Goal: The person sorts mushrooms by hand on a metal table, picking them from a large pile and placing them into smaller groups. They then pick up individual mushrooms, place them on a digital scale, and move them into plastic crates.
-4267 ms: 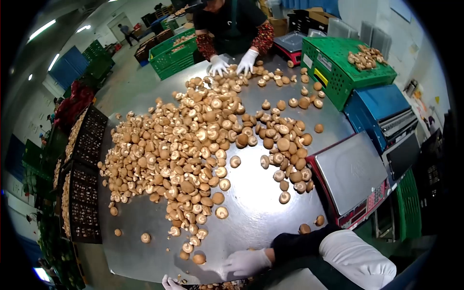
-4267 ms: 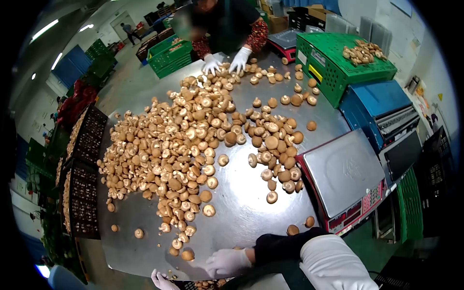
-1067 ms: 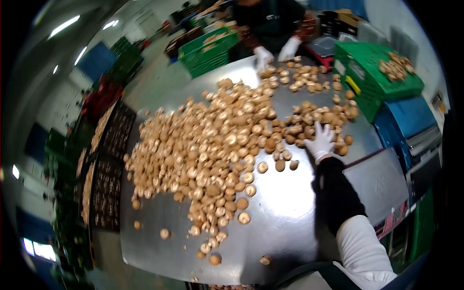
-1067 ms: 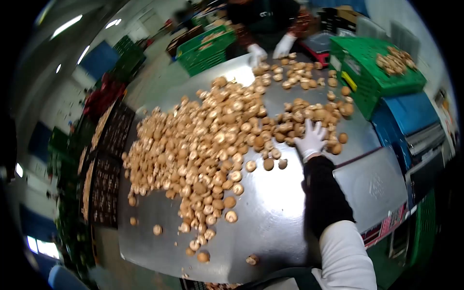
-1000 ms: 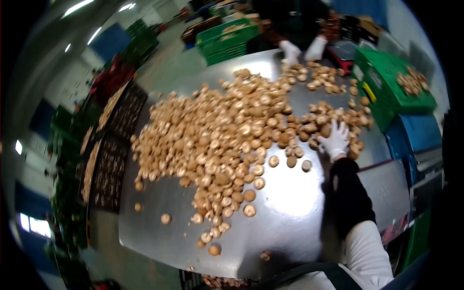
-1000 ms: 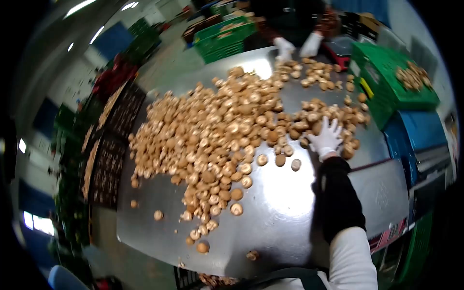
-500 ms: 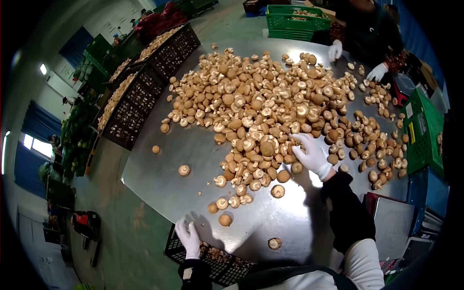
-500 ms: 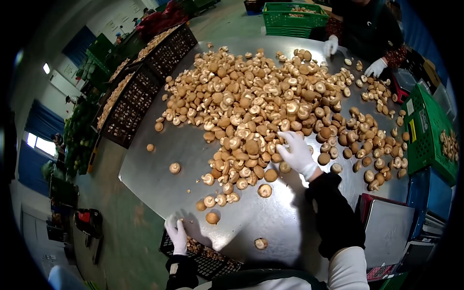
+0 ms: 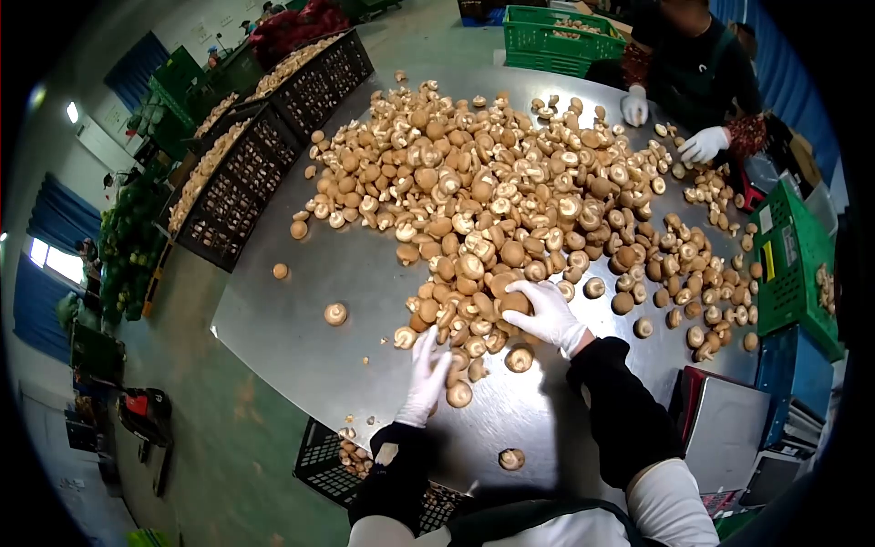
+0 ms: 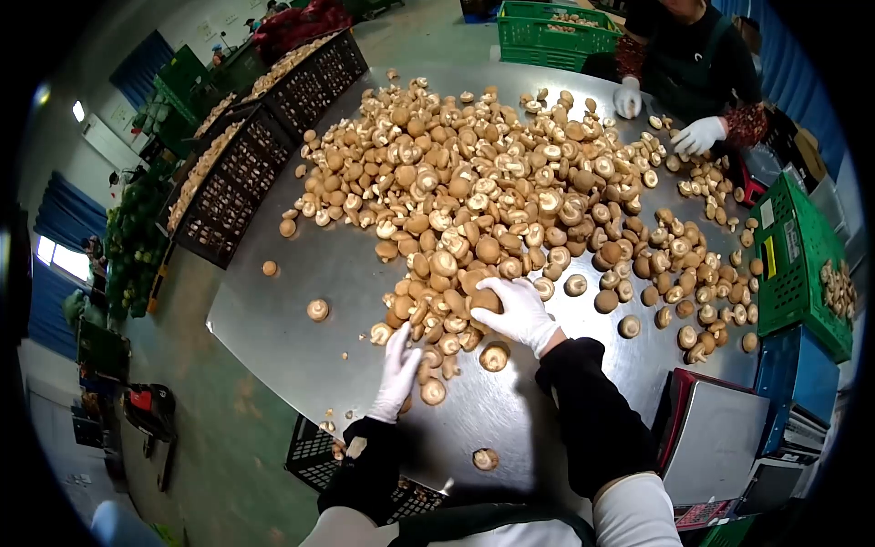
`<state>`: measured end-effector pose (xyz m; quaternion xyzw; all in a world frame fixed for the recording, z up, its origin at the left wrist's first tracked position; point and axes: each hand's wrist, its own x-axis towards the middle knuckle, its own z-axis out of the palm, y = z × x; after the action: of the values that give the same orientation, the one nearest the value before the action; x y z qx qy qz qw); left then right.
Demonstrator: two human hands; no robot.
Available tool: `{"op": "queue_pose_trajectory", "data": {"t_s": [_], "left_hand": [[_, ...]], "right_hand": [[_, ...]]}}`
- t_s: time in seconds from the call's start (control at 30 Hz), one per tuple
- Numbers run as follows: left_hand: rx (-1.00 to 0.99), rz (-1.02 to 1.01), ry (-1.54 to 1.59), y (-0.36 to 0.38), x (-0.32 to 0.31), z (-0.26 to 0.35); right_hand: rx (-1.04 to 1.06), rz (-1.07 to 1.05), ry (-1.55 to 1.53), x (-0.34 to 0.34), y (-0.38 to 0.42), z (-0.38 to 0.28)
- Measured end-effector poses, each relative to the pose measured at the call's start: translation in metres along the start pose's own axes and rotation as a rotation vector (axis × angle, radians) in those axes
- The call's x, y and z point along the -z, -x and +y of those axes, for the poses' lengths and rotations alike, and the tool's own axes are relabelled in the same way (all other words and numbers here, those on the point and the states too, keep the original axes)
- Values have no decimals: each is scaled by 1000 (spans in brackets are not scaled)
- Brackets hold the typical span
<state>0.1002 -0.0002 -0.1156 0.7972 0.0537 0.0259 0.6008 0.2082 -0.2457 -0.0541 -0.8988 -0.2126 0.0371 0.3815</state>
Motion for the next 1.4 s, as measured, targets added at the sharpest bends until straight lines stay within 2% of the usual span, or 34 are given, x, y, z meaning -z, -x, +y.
{"op": "queue_pose_trajectory", "data": {"t_s": [0.03,0.07,0.13,0.17,0.2,0.3,0.33,0.4,0.5,0.53,0.6,0.63,0.67,0.73,0.8,0.83,0.93,1.0,1.07,1.13,1.17,1.2,1.27,1.4], "left_hand": [[63,-15,-65,0,-10,16],[97,-8,85,-2,-18,21],[31,-173,-91,-4,-26,-9],[-112,-204,-312,6,-31,22],[-246,-228,-473,13,-37,24],[-255,-309,-346,35,-46,34],[-277,-341,-421,41,-44,40],[-361,-270,-406,48,-40,39],[-377,-10,-389,33,-35,36],[-371,15,-356,22,-34,36],[-395,48,-689,6,-40,42],[-336,-43,-753,1,-47,45],[-359,-129,-870,1,-53,48],[-432,-313,-836,9,-69,36],[-461,-437,-892,27,-72,42],[-478,-460,-813,35,-67,49],[-589,-498,-586,65,-53,60],[-603,-617,-623,84,-44,61],[-590,-598,-589,97,-35,61],[-464,-403,-577,103,-18,59],[-452,-355,-569,100,-6,61],[-326,-303,-550,102,2,55],[-309,-151,-607,106,19,37],[-189,-155,-652,109,27,24]], "right_hand": [[32,1,-10,2,8,-3],[65,6,-21,5,16,-6],[111,-105,-17,2,31,-4],[105,-107,-13,-2,44,-4],[142,-119,-2,-8,58,-4],[231,-84,7,-10,91,-3],[239,-101,-22,-5,98,-2],[240,-26,-101,4,106,-1],[201,205,-188,25,88,-5],[95,253,-82,26,82,4],[-56,355,138,24,67,7],[-114,275,264,11,66,16],[-171,194,389,-4,66,26],[-138,-79,372,-13,77,3],[50,-162,460,-23,101,-8],[85,-138,410,-22,114,-12],[171,-189,413,-6,149,-24],[137,-217,384,-2,175,-20],[98,-256,361,1,199,-14],[65,-240,291,6,218,-12],[29,-180,217,10,227,-11],[-5,-117,145,14,235,-10],[-86,24,32,21,250,-12],[-123,55,68,23,273,-12]]}}
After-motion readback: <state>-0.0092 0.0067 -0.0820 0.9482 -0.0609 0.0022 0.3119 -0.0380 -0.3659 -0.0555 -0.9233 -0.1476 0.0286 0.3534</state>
